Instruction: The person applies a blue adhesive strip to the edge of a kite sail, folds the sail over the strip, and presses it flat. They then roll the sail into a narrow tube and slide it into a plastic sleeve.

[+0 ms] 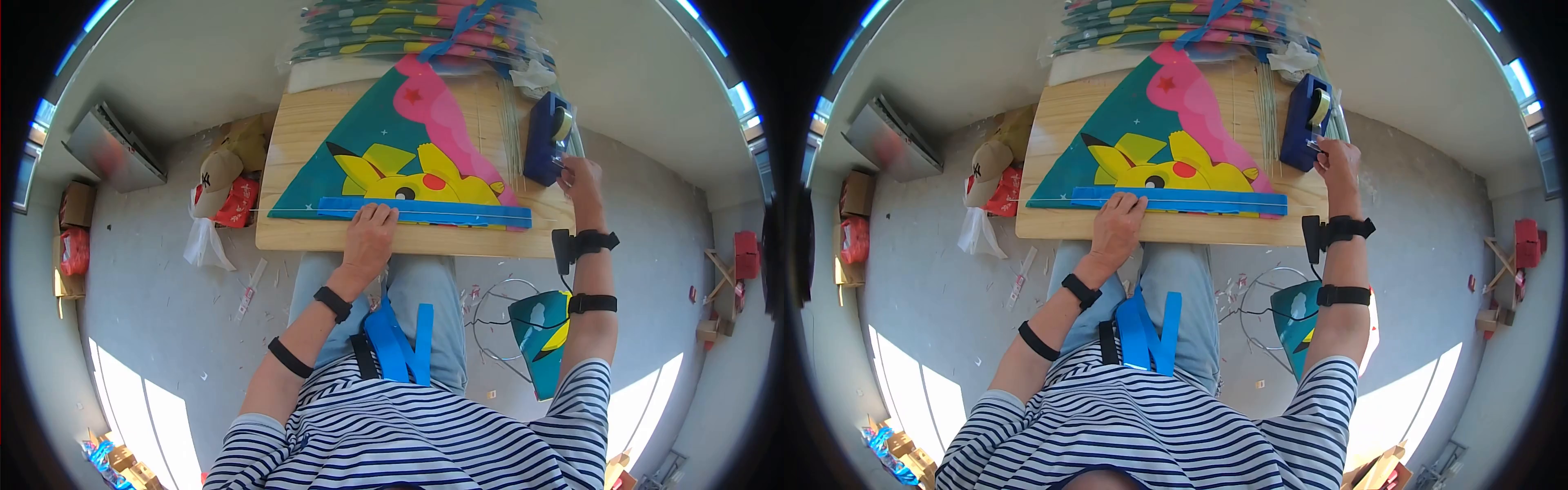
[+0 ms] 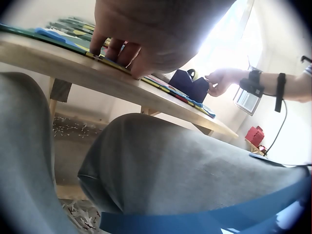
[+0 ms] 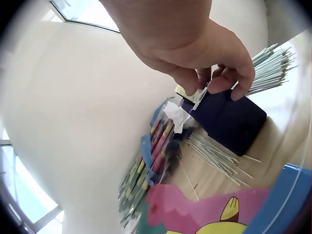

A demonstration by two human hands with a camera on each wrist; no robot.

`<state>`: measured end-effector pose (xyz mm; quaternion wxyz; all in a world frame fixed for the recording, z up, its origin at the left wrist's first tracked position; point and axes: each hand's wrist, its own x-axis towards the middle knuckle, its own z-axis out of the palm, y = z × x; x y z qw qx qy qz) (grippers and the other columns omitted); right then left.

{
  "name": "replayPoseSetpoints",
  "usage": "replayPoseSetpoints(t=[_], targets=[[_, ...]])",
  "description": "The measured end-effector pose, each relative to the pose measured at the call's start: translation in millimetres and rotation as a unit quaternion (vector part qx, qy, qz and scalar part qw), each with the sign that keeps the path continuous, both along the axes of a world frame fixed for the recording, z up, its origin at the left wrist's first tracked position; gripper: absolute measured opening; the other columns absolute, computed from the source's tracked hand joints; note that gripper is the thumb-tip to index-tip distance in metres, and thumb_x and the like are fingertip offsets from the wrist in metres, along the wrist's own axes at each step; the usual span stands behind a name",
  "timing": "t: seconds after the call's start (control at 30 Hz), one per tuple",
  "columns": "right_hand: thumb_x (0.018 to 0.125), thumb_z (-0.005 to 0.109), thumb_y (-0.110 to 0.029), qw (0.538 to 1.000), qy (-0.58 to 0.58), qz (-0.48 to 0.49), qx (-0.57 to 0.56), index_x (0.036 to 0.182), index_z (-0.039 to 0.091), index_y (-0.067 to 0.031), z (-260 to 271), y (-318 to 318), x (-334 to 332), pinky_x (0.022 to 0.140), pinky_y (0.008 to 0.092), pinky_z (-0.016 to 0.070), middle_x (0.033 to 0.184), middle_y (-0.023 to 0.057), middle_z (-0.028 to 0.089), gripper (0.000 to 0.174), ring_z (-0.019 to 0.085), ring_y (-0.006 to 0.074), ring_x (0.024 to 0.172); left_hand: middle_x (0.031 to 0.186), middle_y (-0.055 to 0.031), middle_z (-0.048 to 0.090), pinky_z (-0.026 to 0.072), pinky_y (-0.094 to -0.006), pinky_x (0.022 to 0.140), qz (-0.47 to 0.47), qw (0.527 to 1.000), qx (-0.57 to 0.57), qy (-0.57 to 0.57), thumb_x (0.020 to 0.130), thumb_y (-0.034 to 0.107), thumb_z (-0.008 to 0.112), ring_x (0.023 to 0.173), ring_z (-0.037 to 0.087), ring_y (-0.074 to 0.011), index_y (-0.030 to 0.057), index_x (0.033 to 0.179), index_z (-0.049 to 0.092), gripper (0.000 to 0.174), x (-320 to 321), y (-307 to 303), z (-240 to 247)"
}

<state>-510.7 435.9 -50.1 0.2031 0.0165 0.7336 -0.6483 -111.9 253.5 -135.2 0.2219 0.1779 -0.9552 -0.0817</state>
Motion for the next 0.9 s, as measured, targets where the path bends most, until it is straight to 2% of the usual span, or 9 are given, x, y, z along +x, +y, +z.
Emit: replayPoseSetpoints(t=[0.07,0.17,0.5,0.57,0.6,0.67,0.7,0.77,0.9], targets=[[0.088,0.073,-0.011,1.000,-0.018,0.012,0.011,0.093,0.066,-0.0002,0.6,2.0,-0.9,0.074,0.0388,0.0585,0.075,0.0018,0.055,0.014,0.052,0.0109,0.063,0.113,-0.0116,0.064,0.0502,-0.0415,0.104,0.003,1.000,-0.007,-0.002,0.085,0.006,0.064,0.115,0.060,-0.0308,-0.0003,0.118,0.069,0.034,0.2,0.4,0.6],[0.091,0.071,-0.011,0.999,-0.013,0.034,-0.006,0.092,0.065,0.0011,-1.8,5.8,-0.5,0.080,0.0446,0.0613,0.075,0.0026,0.055,0.014,0.052,0.0121,0.064,0.113,-0.0119,0.065,0.0503,-0.0416,0.104,-0.001,1.000,0.001,-0.003,0.085,0.006,0.065,0.115,0.060,-0.0310,-0.0003,0.119,0.069,0.034,0.7,0.2,1.6],[0.095,0.066,-0.015,0.995,0.017,0.066,-0.074,0.083,0.060,-0.0030,-13.6,16.9,5.7,0.083,0.0460,0.0619,0.076,0.0020,0.046,0.018,0.054,0.0152,0.074,0.112,-0.0119,0.064,0.0510,-0.0411,0.103,0.002,1.000,-0.007,-0.011,0.084,0.004,0.065,0.115,0.060,-0.0308,-0.0002,0.118,0.069,0.034,0.2,-0.2,-0.2],[0.095,0.064,-0.013,0.995,-0.004,0.063,-0.081,0.091,0.063,-0.0010,-22.1,19.0,-3.5,0.084,0.0497,0.0614,0.084,0.0048,0.055,0.013,0.059,0.0174,0.083,0.111,-0.0119,0.064,0.0510,-0.0410,0.103,0.005,1.000,-0.010,-0.012,0.084,0.004,0.065,0.114,0.060,-0.0308,-0.0002,0.118,0.069,0.035,-0.1,0.3,0.1],[0.095,0.064,-0.013,0.995,-0.004,0.063,-0.081,0.091,0.063,-0.0010,-20.7,18.8,-4.7,0.084,0.0497,0.0614,0.084,0.0048,0.055,0.013,0.059,0.0174,0.083,0.111,-0.0119,0.064,0.0510,-0.0410,0.103,0.005,1.000,-0.010,-0.012,0.084,0.004,0.065,0.114,0.060,-0.0308,-0.0002,0.118,0.069,0.035,-0.2,0.1,0.0],[0.094,0.070,-0.010,0.986,-0.021,0.030,-0.163,0.111,0.068,0.0050,-18.5,17.8,-6.8,0.084,0.0641,0.0568,0.090,0.0070,0.065,0.023,0.065,0.0190,0.080,0.112,-0.0119,0.063,0.0509,-0.0409,0.103,0.002,1.000,-0.015,-0.008,0.084,0.005,0.065,0.114,0.060,-0.0308,0.0001,0.118,0.069,0.035,0.4,-0.4,-0.3],[0.094,0.070,-0.010,0.986,-0.021,0.030,-0.164,0.111,0.068,0.0050,-22.7,16.5,-10.9,0.084,0.0641,0.0568,0.090,0.0070,0.065,0.023,0.065,0.0190,0.080,0.112,-0.0119,0.063,0.0509,-0.0409,0.103,0.002,1.000,-0.015,-0.009,0.084,0.005,0.065,0.114,0.060,-0.0308,0.0001,0.118,0.069,0.035,0.9,-0.2,-0.6],[0.095,0.069,-0.010,0.984,-0.033,0.048,-0.166,0.114,0.068,0.0048,-31.0,13.2,-18.5,0.083,0.0670,0.0559,0.101,0.0098,0.069,0.023,0.068,0.0239,0.091,0.112,-0.0118,0.063,0.0507,-0.0408,0.103,0.005,1.000,-0.015,-0.012,0.084,0.005,0.064,0.114,0.060,-0.0308,0.0001,0.119,0.069,0.035,0.2,0.1,-0.8],[0.095,0.069,-0.009,0.971,-0.032,0.104,-0.213,0.114,0.068,0.0042,-51.4,27.1,-33.3,0.081,0.0682,0.0556,0.103,0.0090,0.069,0.023,0.068,0.0252,0.093,0.112,-0.0117,0.064,0.0507,-0.0408,0.103,0.006,1.000,-0.013,-0.009,0.084,0.005,0.064,0.115,0.060,-0.0309,0.0000,0.120,0.069,0.036,0.5,0.4,-0.5]])
